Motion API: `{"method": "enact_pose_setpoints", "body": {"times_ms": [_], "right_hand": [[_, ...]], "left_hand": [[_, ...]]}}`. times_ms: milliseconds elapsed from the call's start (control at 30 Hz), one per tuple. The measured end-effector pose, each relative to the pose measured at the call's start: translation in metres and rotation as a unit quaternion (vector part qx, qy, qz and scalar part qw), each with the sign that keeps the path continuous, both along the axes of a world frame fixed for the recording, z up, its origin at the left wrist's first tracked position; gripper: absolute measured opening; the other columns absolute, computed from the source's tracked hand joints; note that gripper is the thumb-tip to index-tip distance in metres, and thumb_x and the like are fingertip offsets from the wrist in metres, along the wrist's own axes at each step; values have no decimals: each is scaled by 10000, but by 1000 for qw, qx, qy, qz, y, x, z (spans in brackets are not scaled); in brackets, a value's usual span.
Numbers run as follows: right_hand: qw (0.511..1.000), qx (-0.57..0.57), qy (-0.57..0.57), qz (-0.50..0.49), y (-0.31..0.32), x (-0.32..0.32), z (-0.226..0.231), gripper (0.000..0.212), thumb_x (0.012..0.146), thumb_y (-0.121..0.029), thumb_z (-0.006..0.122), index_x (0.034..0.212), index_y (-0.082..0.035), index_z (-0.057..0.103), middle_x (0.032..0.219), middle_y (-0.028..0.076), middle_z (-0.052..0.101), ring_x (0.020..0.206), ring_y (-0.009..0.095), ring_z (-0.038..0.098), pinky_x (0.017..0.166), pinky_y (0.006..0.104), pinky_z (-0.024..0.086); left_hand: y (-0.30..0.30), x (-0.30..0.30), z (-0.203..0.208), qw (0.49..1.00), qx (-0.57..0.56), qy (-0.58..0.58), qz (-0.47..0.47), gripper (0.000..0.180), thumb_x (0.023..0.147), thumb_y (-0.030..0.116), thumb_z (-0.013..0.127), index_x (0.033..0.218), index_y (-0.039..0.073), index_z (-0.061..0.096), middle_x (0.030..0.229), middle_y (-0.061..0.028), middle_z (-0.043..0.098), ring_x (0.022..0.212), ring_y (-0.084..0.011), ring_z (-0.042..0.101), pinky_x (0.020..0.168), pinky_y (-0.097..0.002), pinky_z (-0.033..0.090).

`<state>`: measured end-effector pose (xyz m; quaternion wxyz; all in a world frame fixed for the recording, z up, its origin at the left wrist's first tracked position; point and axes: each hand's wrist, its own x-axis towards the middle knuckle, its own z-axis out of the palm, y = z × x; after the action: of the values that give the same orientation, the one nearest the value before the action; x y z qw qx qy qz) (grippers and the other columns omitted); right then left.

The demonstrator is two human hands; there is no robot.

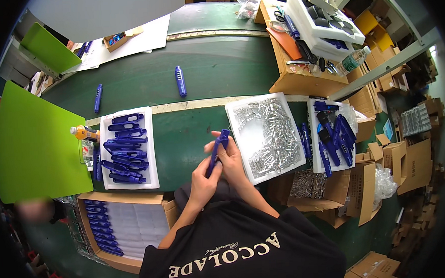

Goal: The person assembles internal components into blue handheld electronic housings by hand, taking components from cardboard boxes and inserting them into the housings.

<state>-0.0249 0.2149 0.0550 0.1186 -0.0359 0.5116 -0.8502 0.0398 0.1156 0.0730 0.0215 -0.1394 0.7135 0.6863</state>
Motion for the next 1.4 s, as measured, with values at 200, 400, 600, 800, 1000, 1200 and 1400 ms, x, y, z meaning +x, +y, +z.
{"method": "enact_pose_setpoints", "body": {"times_ms": [200, 400, 600, 800, 1000, 1200, 1400], "right_hand": [[984, -146, -104, 11, 22, -2, -11, 228, 1035, -234, 538, 1171, -52, 544, 1065, 58, 629, 963, 132, 606, 872, 289, 482], [980, -156, -106, 58, 26, 9, 2, 261, 995, -200, 612, 1187, -28, 569, 1050, 52, 653, 946, 137, 614, 886, 307, 487], [980, -169, -66, 83, 30, 13, 4, 256, 965, -134, 654, 1176, 1, 605, 1081, 62, 664, 967, 130, 621, 878, 296, 493], [986, -113, -120, 36, 17, 6, 1, 274, 970, -135, 648, 1200, -5, 575, 1058, 58, 671, 945, 114, 631, 857, 267, 506], [993, 96, -64, 11, 11, -5, -19, 309, 976, -111, 626, 1230, 27, 514, 1049, 82, 660, 874, 115, 639, 744, 261, 540], [936, 344, 13, 73, -4, -11, -34, 565, 875, -176, 758, 1302, 56, 469, 965, 121, 678, 818, 137, 661, 685, 271, 543], [921, 380, -60, 64, -29, -98, -79, 615, 826, -183, 785, 1272, 66, 444, 977, 166, 681, 736, 181, 677, 551, 293, 549]], "left_hand": [[1, 2, 8, 993, 48, 103, 11, 503, 947, 91, 646, 1422, 27, 494, 1077, -60, 577, 870, -69, 582, 587, -218, 490], [0, 9, 24, 996, 87, 0, -18, 705, 909, 23, 666, 1532, 155, 363, 800, -13, 630, 530, -66, 539, 437, -224, 440], [0, 13, 34, 993, 118, 1, -29, 725, 916, 26, 655, 1547, 172, 330, 718, -15, 604, 498, -50, 489, 437, -205, 381], [-2, -1, 28, 984, 176, -41, -6, 693, 928, 35, 651, 1538, 114, 332, 702, -25, 588, 479, -58, 508, 408, -206, 392], [-9, -4, 2, 983, 172, -51, 32, 668, 952, 89, 642, 1535, 76, 316, 737, -45, 613, 484, -67, 537, 399, -221, 421], [-26, -12, -43, 998, -64, -23, 2, 649, 948, 148, 582, 1502, -20, 290, 1198, -326, 594, 1060, -408, 633, 889, -422, 512], [-81, -21, -63, 973, -227, 9, 45, 545, 885, 163, 639, 1362, -51, 482, 1120, -232, 567, 1079, -392, 557, 963, -428, 449]]}}
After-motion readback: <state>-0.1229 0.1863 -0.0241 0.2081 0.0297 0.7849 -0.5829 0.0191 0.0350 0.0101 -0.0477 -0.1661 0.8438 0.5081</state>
